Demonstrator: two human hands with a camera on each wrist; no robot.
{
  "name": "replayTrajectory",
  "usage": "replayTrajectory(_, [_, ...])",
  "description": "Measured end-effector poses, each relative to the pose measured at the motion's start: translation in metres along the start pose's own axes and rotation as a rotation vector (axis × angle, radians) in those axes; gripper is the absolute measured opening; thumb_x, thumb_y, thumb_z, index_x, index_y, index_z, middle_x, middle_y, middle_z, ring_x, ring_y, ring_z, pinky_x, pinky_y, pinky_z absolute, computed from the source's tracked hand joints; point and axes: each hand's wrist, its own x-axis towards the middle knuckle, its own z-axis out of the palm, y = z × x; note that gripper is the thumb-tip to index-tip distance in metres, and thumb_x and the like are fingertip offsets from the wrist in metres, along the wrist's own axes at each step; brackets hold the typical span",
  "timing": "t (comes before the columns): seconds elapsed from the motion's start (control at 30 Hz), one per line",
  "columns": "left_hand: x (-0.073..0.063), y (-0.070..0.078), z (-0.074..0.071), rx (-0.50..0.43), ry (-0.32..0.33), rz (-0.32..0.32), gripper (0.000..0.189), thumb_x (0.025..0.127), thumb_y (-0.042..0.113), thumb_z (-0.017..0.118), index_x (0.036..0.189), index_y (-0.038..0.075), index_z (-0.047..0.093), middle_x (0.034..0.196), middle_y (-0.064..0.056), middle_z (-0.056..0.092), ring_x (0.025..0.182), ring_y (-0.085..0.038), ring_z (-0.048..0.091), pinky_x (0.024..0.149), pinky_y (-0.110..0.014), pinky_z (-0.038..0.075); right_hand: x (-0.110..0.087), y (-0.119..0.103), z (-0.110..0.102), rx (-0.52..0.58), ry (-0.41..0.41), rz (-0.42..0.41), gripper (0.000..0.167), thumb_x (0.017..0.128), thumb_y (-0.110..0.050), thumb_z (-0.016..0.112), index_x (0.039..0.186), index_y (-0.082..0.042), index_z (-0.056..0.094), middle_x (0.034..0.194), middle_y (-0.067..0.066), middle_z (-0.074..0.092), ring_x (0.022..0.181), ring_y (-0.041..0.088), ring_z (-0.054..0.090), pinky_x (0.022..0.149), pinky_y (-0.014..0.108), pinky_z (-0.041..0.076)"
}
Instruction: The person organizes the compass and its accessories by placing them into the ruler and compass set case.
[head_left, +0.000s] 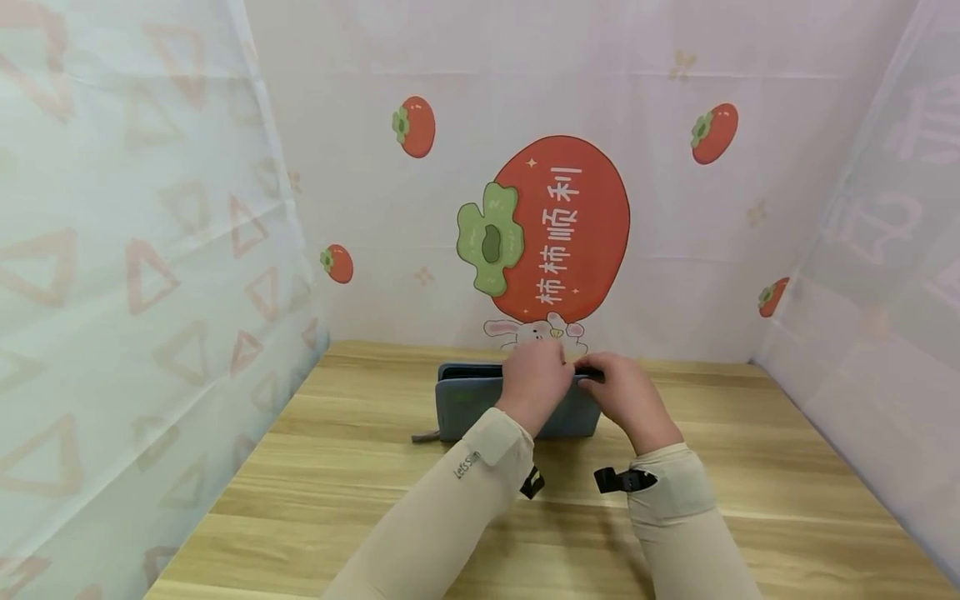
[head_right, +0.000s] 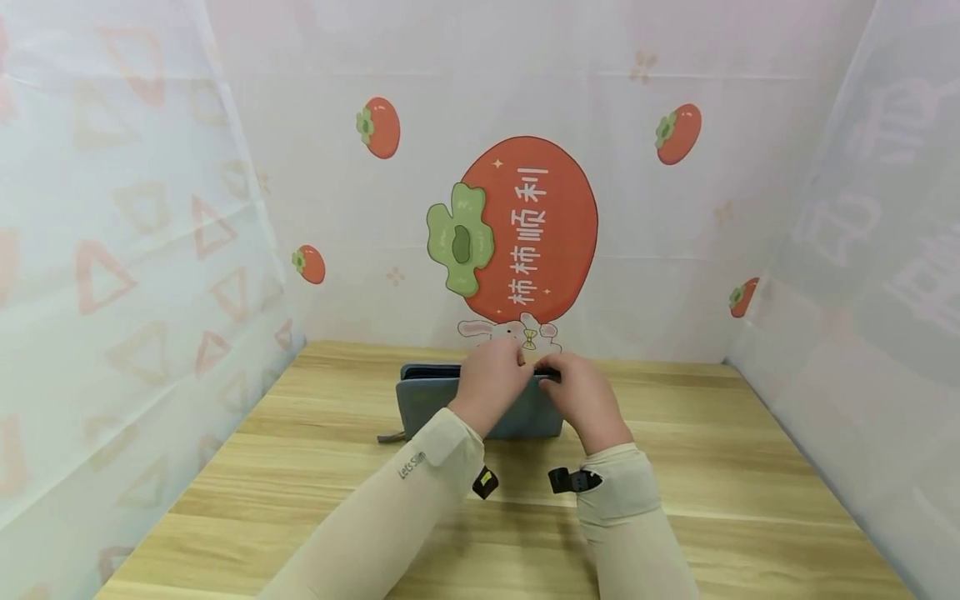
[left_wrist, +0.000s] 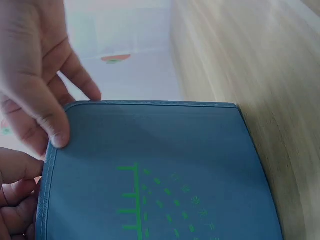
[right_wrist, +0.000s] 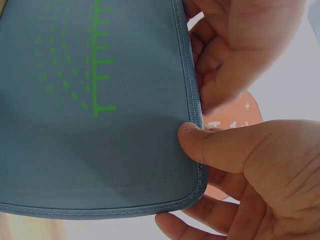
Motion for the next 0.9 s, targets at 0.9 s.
replayTrajectory(0.9, [-0.010, -0.072, -0.049, -0.033, 0.019, -0.037, 0.028, 0.097, 0.018, 0.068, 0.071, 0.017, 0.055, 0.063, 0.004, 0.049, 0.059, -0.017, 0.049, 0.055, -0.031, 0.038, 0.000, -0.006, 0.000, 0.092, 0.003, 0.154, 0.026, 0.101, -0.011, 0.073, 0.126, -0.009, 0.078, 0.133, 0.016, 0.074, 0.131, 0.039, 0.065, 0.103, 0.057, 0.057])
